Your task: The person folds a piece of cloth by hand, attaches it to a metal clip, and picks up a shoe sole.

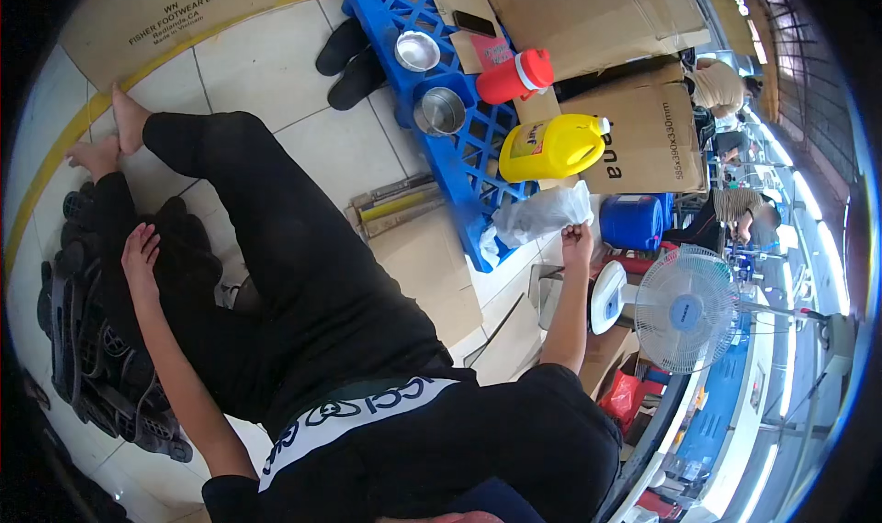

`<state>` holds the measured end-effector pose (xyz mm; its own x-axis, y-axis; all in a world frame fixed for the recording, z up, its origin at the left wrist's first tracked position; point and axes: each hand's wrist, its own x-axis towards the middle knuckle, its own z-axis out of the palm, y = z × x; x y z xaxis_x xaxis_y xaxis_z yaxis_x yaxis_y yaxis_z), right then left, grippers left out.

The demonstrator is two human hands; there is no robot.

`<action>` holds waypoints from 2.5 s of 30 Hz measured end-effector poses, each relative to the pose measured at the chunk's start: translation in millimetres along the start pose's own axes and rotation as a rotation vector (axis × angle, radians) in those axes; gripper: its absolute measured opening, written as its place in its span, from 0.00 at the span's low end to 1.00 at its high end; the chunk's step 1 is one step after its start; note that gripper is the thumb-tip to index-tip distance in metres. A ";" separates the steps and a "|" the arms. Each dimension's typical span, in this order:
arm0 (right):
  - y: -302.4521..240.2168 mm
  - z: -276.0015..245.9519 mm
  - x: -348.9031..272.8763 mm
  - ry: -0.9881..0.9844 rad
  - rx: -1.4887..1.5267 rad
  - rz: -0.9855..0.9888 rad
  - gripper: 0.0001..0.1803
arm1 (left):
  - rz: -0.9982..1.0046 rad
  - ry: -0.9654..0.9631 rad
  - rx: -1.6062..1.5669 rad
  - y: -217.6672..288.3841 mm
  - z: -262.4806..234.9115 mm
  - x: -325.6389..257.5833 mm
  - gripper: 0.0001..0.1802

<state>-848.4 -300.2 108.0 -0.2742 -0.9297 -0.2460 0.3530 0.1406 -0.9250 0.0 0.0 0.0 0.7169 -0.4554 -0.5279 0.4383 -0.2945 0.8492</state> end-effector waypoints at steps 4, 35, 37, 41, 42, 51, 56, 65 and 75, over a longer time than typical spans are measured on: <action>-16.5 -18.0 5.7 0.247 -0.057 -0.030 0.11 | 0.026 -0.034 0.065 -1.9 5.7 -2.6 0.26; 151.3 -32.3 -70.3 0.026 -1.588 0.045 0.23 | 0.050 0.010 0.294 1.4 17.2 -8.0 0.21; 165.6 -46.4 -66.4 -0.144 -1.828 -0.264 0.25 | 0.052 -0.003 0.301 0.8 18.0 -11.3 0.20; 178.7 -77.4 -45.7 -0.295 -1.799 -0.274 0.28 | 0.042 -0.016 0.360 -2.5 22.3 -12.6 0.19; 180.3 -76.8 -42.4 -0.275 -1.809 -0.149 0.27 | 0.037 -0.009 0.359 -1.3 22.5 -12.6 0.19; 110.5 51.9 -47.1 -0.269 -1.496 0.460 0.16 | 0.067 -0.018 0.410 4.5 25.3 -9.9 0.16; 68.9 231.9 -94.1 -0.487 -0.721 0.377 0.11 | 0.259 -0.128 0.391 12.4 25.7 -4.0 0.15; 132.9 536.3 -256.2 -1.283 0.073 0.662 0.14 | 0.602 -0.514 0.034 145.2 79.2 -127.0 0.23; 55.4 608.5 -391.1 -1.746 0.076 0.708 0.17 | 1.151 -0.339 -0.271 233.8 60.5 -221.3 0.14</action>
<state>-177.3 -136.0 329.2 0.9984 0.0221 0.0515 0.0259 0.6337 -0.7731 -88.9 -19.0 314.7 0.6008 -0.5415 0.5881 -0.2288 0.5884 0.7755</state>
